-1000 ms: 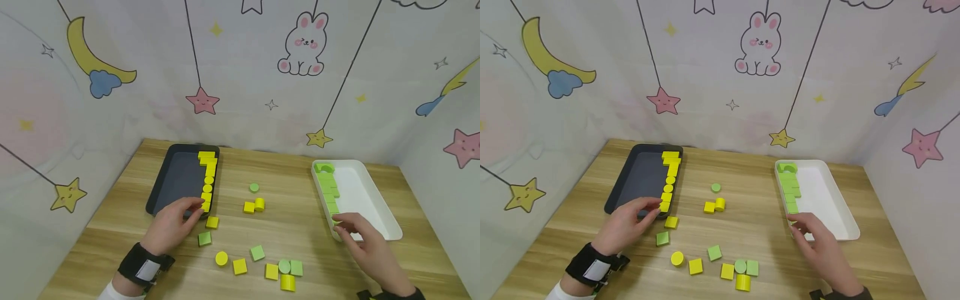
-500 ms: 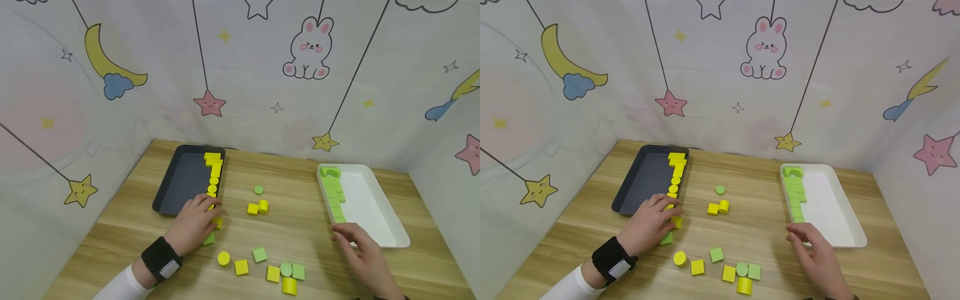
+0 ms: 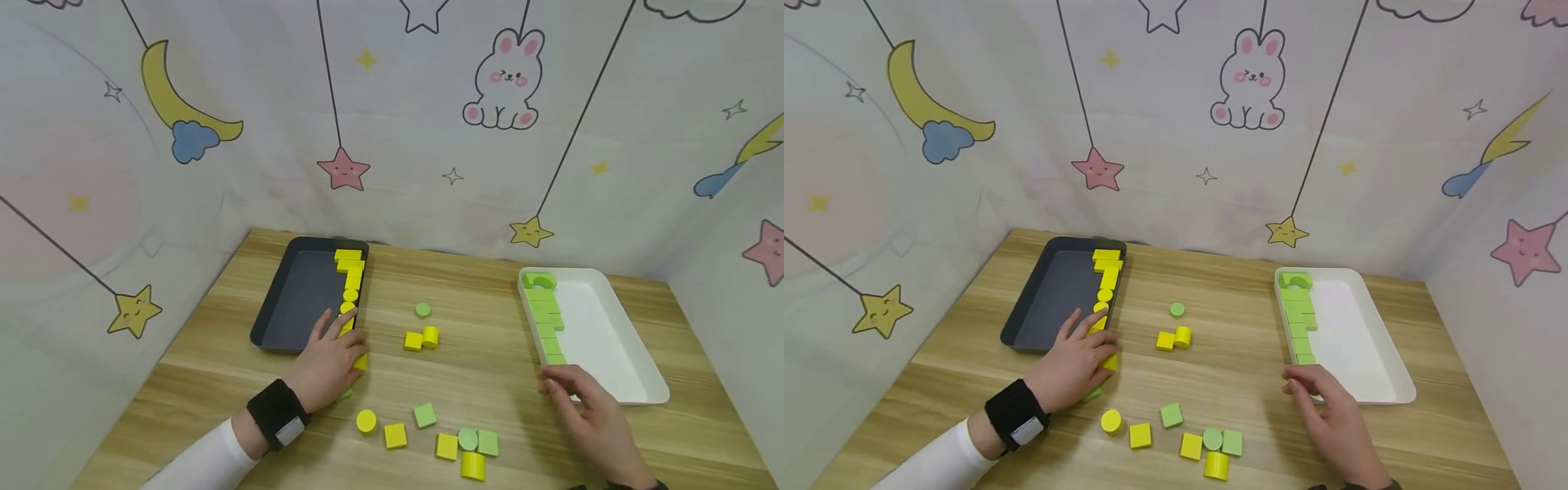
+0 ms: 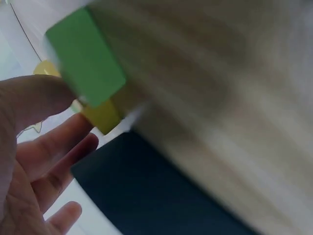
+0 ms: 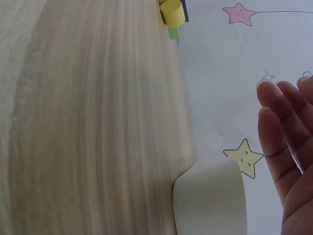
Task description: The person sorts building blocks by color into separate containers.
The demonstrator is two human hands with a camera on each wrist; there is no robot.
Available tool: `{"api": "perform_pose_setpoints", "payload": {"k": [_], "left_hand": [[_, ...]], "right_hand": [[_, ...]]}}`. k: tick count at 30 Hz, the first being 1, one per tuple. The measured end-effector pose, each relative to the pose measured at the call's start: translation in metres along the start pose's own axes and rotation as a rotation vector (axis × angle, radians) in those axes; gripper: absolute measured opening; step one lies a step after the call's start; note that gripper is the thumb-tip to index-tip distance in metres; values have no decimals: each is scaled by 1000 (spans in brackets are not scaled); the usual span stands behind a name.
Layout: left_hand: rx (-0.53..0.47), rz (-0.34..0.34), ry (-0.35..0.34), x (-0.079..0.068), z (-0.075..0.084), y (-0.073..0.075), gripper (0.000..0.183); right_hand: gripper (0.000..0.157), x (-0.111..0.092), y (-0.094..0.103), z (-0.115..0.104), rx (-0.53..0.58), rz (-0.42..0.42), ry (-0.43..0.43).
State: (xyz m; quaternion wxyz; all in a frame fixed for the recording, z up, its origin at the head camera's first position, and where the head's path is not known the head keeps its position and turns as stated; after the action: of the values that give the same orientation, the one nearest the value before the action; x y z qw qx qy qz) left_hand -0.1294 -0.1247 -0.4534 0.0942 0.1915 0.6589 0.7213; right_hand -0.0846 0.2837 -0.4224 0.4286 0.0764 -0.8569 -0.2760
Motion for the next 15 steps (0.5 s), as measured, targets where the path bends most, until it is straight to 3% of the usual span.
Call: {"api": "perform_pose_setpoints", "payload": {"k": [7,11,15], "left_hand": [[-192,8,27,4,-4,8,38],[-252,-6,167,16,-22,31,40],[-299,-26,291,43,-57,51,40]], "right_hand": [[39,-13,-4,17,-27,-16,-13],[40,-20,-8,27,-40,-46,-33],[40,-21,-9,27,-46,-57,-34]]}}
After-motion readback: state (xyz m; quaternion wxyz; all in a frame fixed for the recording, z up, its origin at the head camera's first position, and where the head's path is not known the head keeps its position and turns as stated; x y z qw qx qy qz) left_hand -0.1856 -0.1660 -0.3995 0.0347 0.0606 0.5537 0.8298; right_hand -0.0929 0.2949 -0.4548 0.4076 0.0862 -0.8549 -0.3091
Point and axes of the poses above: each hand's wrist, its own x-axis towards the middle knuckle, its own y-axis out of the back of the hand, z = x × y, the point moved 1 cm from there along x, towards the middle knuckle, and after that the axes turned 12 degrees about y, right-handed, at the moved point
